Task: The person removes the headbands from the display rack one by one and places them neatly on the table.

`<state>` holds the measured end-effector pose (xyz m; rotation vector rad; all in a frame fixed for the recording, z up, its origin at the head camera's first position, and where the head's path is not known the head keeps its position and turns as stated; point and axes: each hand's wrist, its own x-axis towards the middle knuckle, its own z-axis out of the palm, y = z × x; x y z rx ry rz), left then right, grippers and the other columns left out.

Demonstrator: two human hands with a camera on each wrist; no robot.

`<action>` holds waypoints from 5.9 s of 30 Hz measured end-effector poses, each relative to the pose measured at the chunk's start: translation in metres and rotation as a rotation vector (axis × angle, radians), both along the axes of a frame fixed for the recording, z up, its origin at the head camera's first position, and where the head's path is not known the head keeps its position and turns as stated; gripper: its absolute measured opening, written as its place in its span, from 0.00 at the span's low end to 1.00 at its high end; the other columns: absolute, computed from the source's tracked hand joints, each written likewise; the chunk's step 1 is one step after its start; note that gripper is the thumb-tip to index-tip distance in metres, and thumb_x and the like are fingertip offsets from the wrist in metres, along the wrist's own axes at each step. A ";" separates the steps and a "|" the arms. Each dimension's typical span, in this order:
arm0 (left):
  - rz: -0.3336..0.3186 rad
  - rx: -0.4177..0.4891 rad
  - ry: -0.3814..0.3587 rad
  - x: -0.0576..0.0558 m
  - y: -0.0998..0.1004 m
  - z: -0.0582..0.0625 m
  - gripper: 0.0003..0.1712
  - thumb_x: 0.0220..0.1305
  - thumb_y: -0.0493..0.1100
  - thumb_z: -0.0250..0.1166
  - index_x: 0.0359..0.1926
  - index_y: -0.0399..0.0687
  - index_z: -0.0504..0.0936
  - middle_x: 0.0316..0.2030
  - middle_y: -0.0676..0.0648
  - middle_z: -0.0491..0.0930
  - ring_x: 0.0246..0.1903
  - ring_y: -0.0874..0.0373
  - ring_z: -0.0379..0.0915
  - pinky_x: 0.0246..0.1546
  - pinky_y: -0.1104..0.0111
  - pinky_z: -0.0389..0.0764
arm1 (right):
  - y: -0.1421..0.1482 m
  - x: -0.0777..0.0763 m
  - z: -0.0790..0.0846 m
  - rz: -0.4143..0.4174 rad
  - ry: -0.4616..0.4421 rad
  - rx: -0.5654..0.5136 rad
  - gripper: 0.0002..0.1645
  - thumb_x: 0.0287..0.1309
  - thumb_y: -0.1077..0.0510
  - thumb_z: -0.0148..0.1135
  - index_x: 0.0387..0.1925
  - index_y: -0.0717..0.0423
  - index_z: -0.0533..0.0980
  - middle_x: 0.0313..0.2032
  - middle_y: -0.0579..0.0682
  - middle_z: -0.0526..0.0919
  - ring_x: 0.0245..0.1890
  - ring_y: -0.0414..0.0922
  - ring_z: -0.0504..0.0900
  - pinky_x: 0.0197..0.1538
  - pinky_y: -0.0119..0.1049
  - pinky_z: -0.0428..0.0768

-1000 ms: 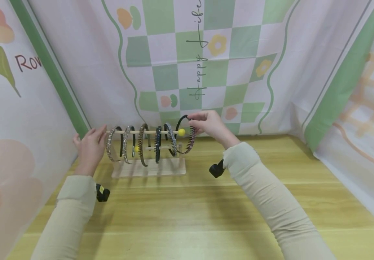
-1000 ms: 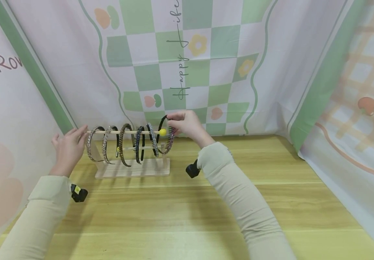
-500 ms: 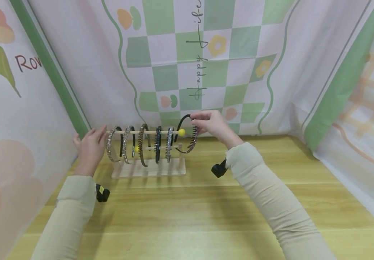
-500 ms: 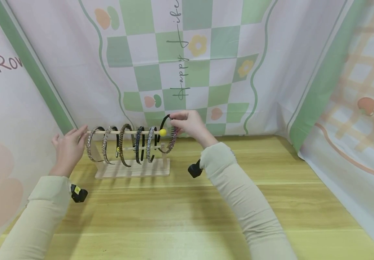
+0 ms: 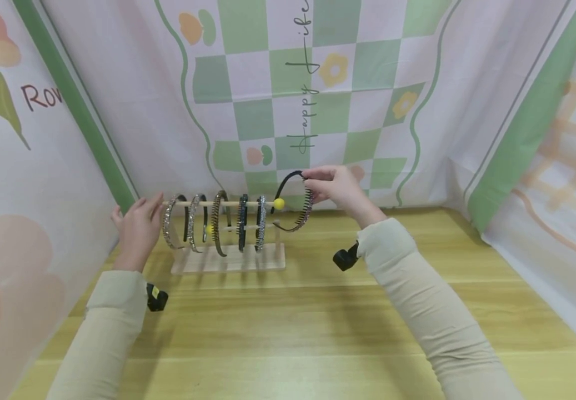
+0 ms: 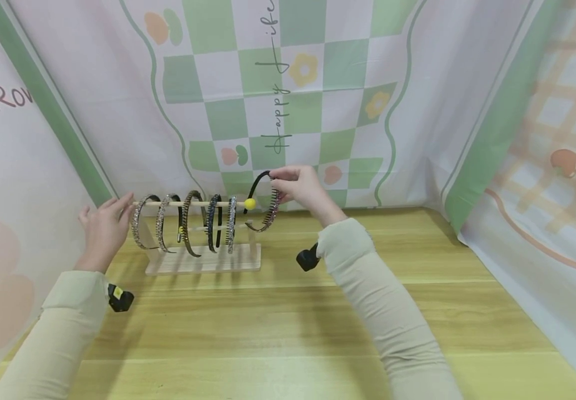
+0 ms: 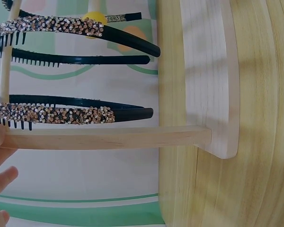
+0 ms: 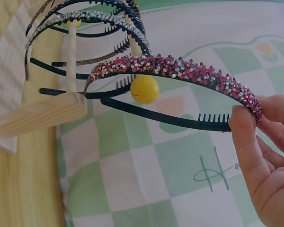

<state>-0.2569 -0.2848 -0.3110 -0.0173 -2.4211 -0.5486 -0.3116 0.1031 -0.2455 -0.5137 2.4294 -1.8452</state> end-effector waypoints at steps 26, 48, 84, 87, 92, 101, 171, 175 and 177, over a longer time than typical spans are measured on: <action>-0.013 -0.007 0.015 -0.001 -0.001 0.000 0.19 0.66 0.42 0.56 0.57 0.42 0.73 0.44 0.36 0.79 0.56 0.36 0.63 0.62 0.45 0.33 | 0.039 -0.010 -0.017 -0.048 0.027 -0.002 0.20 0.61 0.62 0.57 0.54 0.65 0.71 0.43 0.60 0.78 0.30 0.46 0.81 0.37 0.37 0.81; -0.018 -0.009 0.020 -0.001 -0.001 -0.001 0.19 0.66 0.42 0.56 0.56 0.41 0.73 0.45 0.36 0.79 0.56 0.36 0.63 0.62 0.45 0.33 | 0.063 -0.017 -0.063 -0.101 -0.065 -0.057 0.27 0.61 0.63 0.57 0.61 0.63 0.65 0.51 0.63 0.72 0.34 0.43 0.79 0.47 0.42 0.78; -0.015 -0.019 0.014 -0.002 -0.002 -0.001 0.19 0.66 0.43 0.56 0.56 0.42 0.73 0.45 0.37 0.79 0.56 0.36 0.63 0.62 0.44 0.32 | 0.060 -0.027 -0.132 -0.167 -0.173 -0.098 0.24 0.60 0.71 0.52 0.59 0.66 0.65 0.45 0.63 0.70 0.26 0.38 0.79 0.37 0.39 0.81; -0.012 -0.022 0.012 -0.002 -0.001 -0.001 0.19 0.66 0.43 0.56 0.56 0.42 0.73 0.46 0.37 0.78 0.56 0.36 0.63 0.62 0.44 0.32 | 0.060 -0.027 -0.135 -0.167 -0.175 -0.080 0.25 0.59 0.71 0.52 0.59 0.67 0.65 0.44 0.65 0.71 0.26 0.39 0.80 0.40 0.41 0.81; -0.008 -0.020 0.009 -0.002 -0.001 -0.002 0.19 0.66 0.42 0.56 0.56 0.41 0.73 0.47 0.37 0.77 0.56 0.36 0.63 0.62 0.45 0.32 | 0.060 -0.026 -0.141 -0.165 -0.151 -0.015 0.26 0.59 0.70 0.54 0.59 0.69 0.64 0.41 0.68 0.74 0.30 0.50 0.82 0.43 0.47 0.79; -0.007 -0.024 0.012 -0.002 -0.001 -0.001 0.19 0.66 0.42 0.56 0.56 0.41 0.73 0.45 0.36 0.78 0.56 0.36 0.63 0.62 0.44 0.33 | 0.056 -0.023 -0.153 -0.198 -0.114 0.110 0.23 0.59 0.66 0.56 0.57 0.67 0.67 0.38 0.66 0.77 0.32 0.61 0.80 0.36 0.48 0.81; -0.015 -0.030 0.005 -0.002 -0.002 -0.002 0.19 0.66 0.43 0.56 0.56 0.42 0.73 0.43 0.36 0.79 0.56 0.36 0.63 0.62 0.44 0.32 | 0.038 -0.026 -0.124 -0.078 -0.126 0.230 0.29 0.60 0.61 0.58 0.60 0.65 0.62 0.40 0.68 0.76 0.22 0.48 0.79 0.36 0.48 0.81; -0.014 -0.034 -0.003 -0.001 -0.002 -0.002 0.19 0.67 0.43 0.55 0.57 0.42 0.73 0.43 0.36 0.79 0.57 0.36 0.63 0.61 0.44 0.32 | 0.034 -0.028 -0.109 -0.065 -0.114 0.189 0.30 0.60 0.61 0.58 0.62 0.62 0.61 0.40 0.64 0.76 0.26 0.49 0.79 0.38 0.48 0.81; -0.015 -0.032 -0.004 -0.001 -0.002 -0.001 0.20 0.67 0.43 0.55 0.57 0.41 0.73 0.43 0.36 0.79 0.57 0.36 0.63 0.61 0.44 0.31 | 0.032 -0.027 -0.099 -0.055 -0.113 0.164 0.30 0.60 0.61 0.58 0.62 0.61 0.61 0.43 0.64 0.75 0.28 0.50 0.80 0.39 0.47 0.81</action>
